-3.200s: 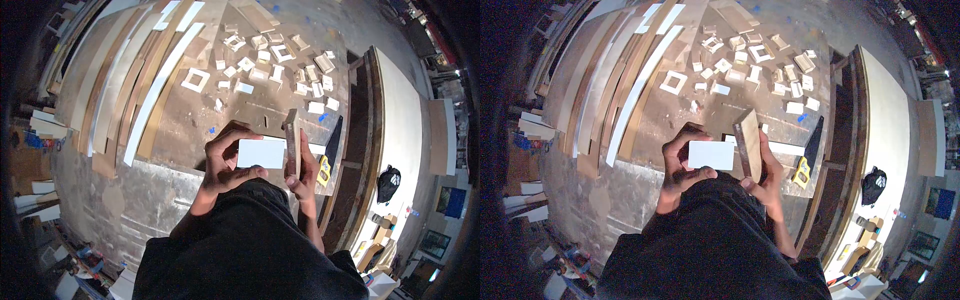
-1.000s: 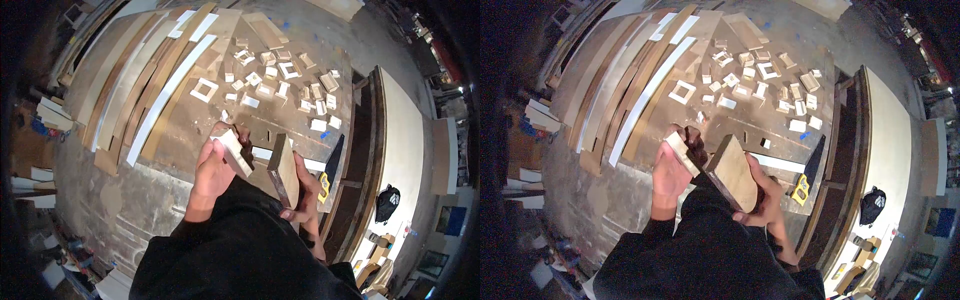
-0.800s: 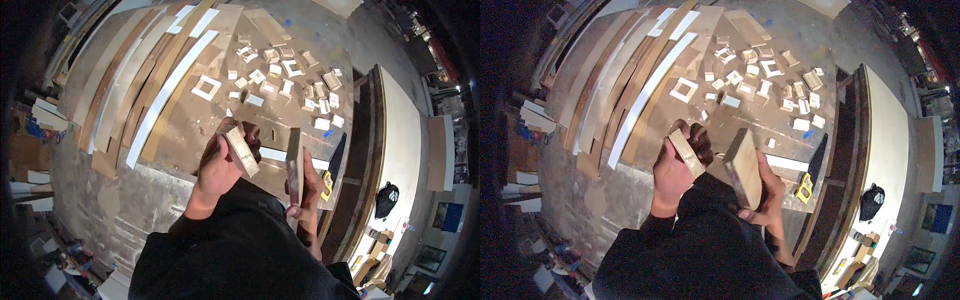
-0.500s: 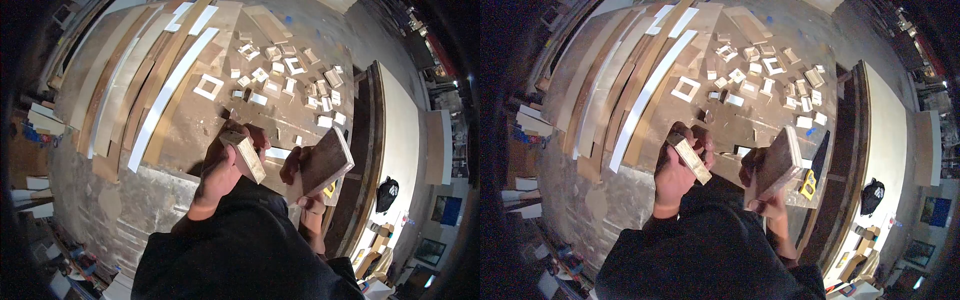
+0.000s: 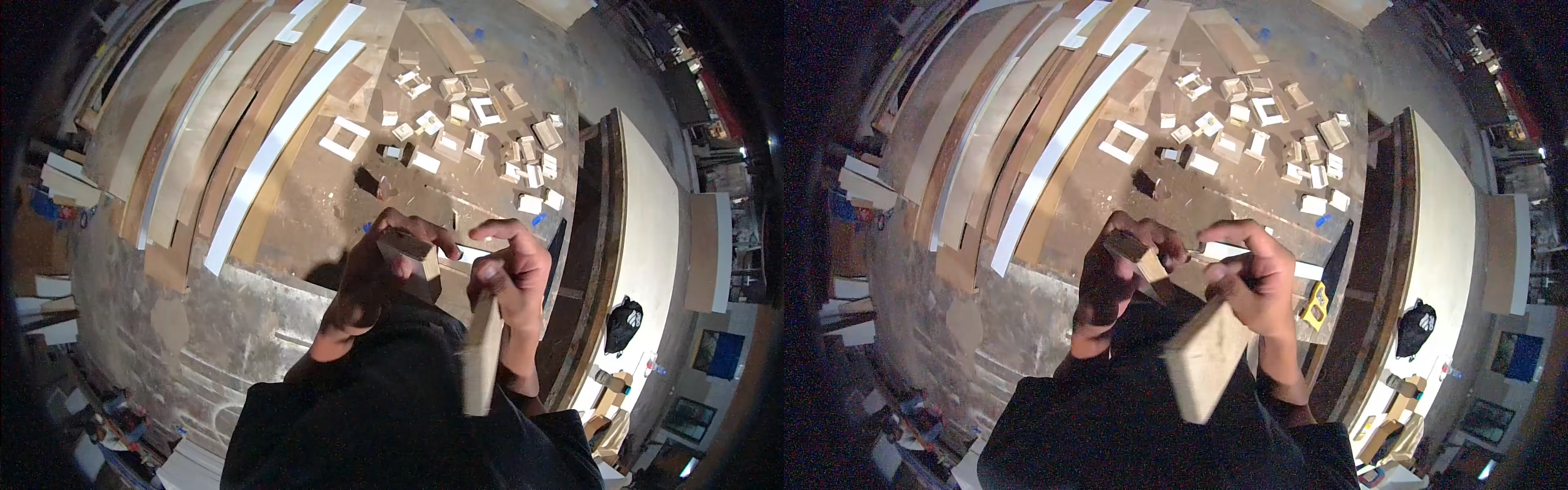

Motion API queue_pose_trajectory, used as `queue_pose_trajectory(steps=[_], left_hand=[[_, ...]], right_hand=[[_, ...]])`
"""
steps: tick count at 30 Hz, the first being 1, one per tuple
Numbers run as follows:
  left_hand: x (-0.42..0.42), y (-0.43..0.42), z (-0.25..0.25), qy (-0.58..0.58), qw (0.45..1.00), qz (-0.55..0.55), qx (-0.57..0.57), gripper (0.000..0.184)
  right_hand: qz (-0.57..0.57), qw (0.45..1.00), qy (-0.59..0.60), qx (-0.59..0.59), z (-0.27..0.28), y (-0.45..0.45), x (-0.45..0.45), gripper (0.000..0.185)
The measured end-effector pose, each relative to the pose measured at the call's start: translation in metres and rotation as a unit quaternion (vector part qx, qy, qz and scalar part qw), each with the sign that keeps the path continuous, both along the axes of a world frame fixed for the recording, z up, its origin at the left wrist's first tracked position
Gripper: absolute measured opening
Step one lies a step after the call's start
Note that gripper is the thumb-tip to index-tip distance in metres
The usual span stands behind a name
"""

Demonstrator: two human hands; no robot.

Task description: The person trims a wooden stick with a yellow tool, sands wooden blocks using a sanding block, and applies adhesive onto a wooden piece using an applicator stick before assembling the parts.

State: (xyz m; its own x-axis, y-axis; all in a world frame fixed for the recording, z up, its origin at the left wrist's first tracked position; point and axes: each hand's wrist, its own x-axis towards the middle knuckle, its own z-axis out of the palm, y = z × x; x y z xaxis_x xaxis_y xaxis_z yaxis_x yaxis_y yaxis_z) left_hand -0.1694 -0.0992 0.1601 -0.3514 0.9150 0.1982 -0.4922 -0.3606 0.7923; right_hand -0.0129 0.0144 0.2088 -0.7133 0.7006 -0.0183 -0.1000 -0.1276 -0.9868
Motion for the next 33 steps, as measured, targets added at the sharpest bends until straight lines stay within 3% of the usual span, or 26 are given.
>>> queue_pose_trajectory(steps=[5,15,21,23,29,33], left_hand=[[0.012,0.006,-0.005,0.028,1.0,-0.008,0.006,0.054],[0.037,0.013,0.005,0.093,0.995,-0.014,-0.039,0.051],[0.043,0.02,0.01,0.138,0.99,-0.014,0.038,0.044],[0.047,0.019,0.012,0.152,0.986,-0.032,-0.051,0.043],[0.044,0.021,0.017,0.223,0.974,-0.03,-0.037,0.041],[0.046,0.023,0.012,0.193,0.98,-0.039,-0.006,0.04]], right_hand=[[0.058,0.997,-0.015,0.056,-0.006,0.007,0.008,0.019],[0.044,0.996,-0.033,0.066,-0.022,0.021,0.034,0.015],[0.008,0.996,-0.031,0.08,-0.03,0.022,0.042,0.011],[-0.001,0.994,-0.039,0.099,-0.035,0.023,0.045,0.011],[-0.007,0.991,-0.057,0.12,-0.039,0.021,0.052,0.013],[-0.02,0.993,-0.039,0.112,-0.046,0.021,0.063,0.013]])
